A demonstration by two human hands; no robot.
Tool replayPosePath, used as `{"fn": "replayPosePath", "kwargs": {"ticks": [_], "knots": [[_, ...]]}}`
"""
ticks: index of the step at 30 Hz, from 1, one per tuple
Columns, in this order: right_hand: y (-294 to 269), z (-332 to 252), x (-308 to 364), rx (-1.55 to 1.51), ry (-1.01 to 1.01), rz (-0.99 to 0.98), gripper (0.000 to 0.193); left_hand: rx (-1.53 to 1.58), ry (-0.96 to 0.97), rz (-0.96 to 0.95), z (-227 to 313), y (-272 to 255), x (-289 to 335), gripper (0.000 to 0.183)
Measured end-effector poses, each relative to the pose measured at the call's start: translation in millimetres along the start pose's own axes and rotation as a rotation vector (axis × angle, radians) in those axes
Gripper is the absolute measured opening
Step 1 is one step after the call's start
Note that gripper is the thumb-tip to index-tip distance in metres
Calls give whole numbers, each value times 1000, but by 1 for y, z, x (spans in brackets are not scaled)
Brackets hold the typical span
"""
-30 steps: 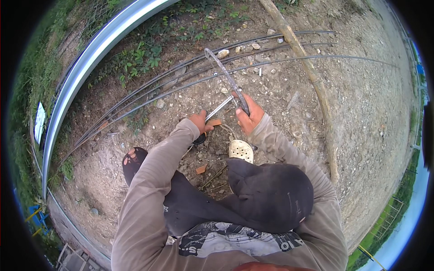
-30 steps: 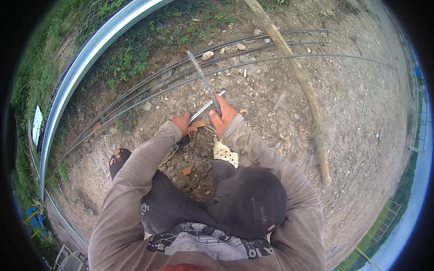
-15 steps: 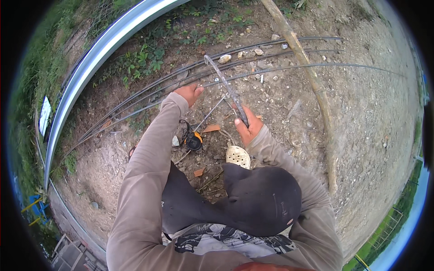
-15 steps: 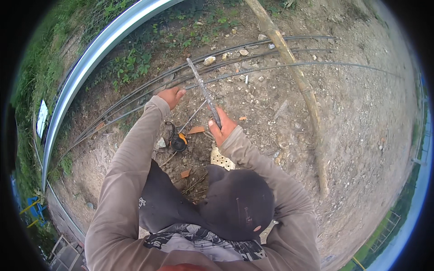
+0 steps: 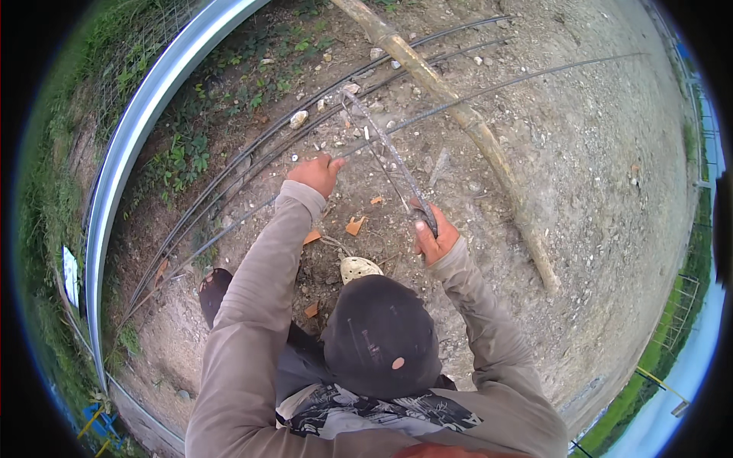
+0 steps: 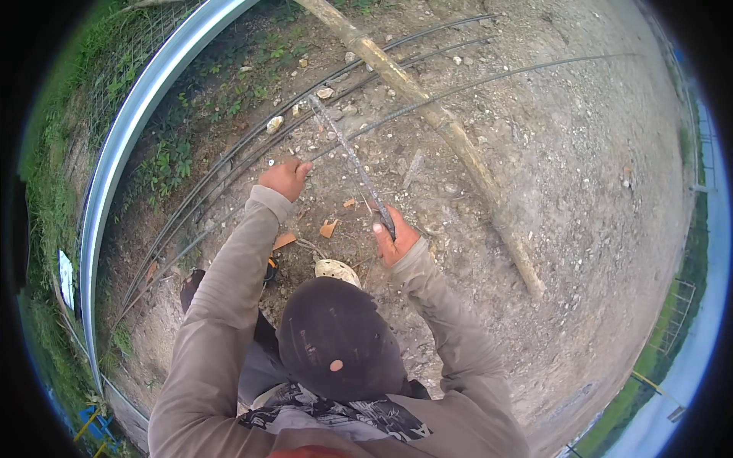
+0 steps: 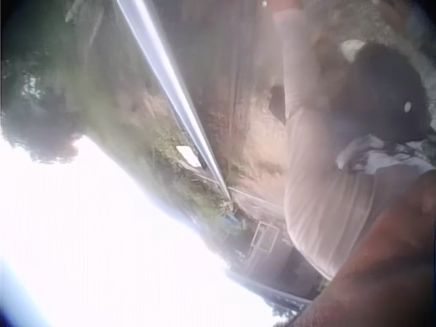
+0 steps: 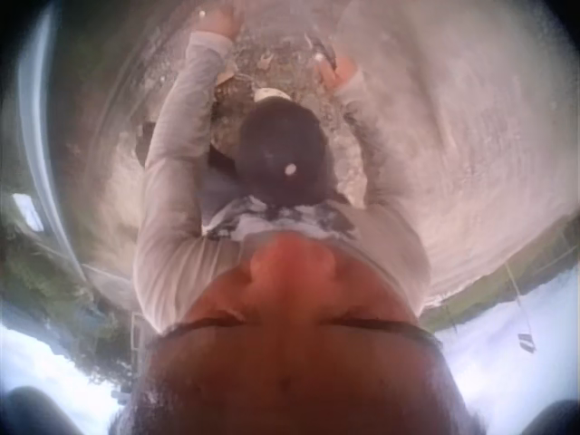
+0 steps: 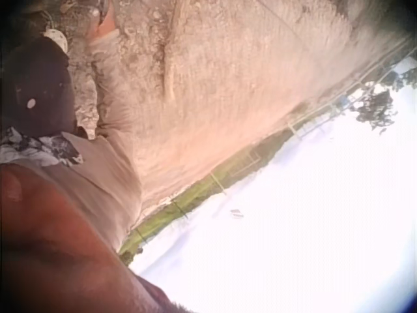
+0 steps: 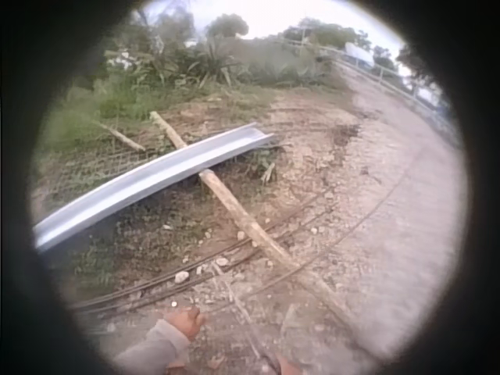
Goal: The person measures a metal rod with a tape measure and cuts it using a hand hacksaw.
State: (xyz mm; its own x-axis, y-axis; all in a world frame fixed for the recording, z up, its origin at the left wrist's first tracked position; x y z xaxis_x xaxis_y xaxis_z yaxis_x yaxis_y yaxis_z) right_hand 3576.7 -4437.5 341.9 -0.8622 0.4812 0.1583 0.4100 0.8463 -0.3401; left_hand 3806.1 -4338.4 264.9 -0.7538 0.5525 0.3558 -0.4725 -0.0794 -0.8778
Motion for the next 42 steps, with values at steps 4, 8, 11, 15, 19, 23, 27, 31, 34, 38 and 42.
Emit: {"fn": "replayPosePath", "kwargs": {"ticks": [4,8,11,15,19,23,27,31,34,38,42], "knots": [[-15,31,6,-231,63,164,38,25,-13,11,4,23,-4,44],[-7,27,5,-173,99,182,33,31,4,49,5,25,-7,43],[2,29,13,176,29,189,29,33,14,97,2,28,-5,43],[3,19,48,275,48,133,29,57,-13,153,-3,26,-1,36],[2,31,63,323,-78,180,26,63,-24,180,0,32,-2,38],[29,14,-78,361,-60,203,20,109,35,223,11,34,-9,39],[39,22,-87,332,-165,266,21,-17,45,136,-1,30,-11,40],[5,32,42,349,-100,215,22,-21,30,102,-13,33,-13,41],[-11,20,70,371,-57,138,25,64,47,181,-3,35,-9,40],[34,17,-55,447,36,121,26,83,-9,151,1,38,-8,39],[60,13,-109,579,-181,187,24,31,29,161,-6,29,-20,39]]}}
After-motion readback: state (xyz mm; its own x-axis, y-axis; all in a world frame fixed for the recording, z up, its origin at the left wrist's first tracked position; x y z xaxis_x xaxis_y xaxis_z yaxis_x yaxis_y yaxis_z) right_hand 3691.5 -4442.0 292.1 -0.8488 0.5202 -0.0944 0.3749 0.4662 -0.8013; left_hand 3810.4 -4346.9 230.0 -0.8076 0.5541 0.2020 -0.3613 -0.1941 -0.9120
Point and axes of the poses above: each hand's wrist, its own x-axis away from the middle knuckle, its own y-axis out of the palm, z = x × y, the point moved 3 cm from there along -x, towards the middle knuckle, and after that the axes turned 7 degrees about -y, right-handed, at the moved point
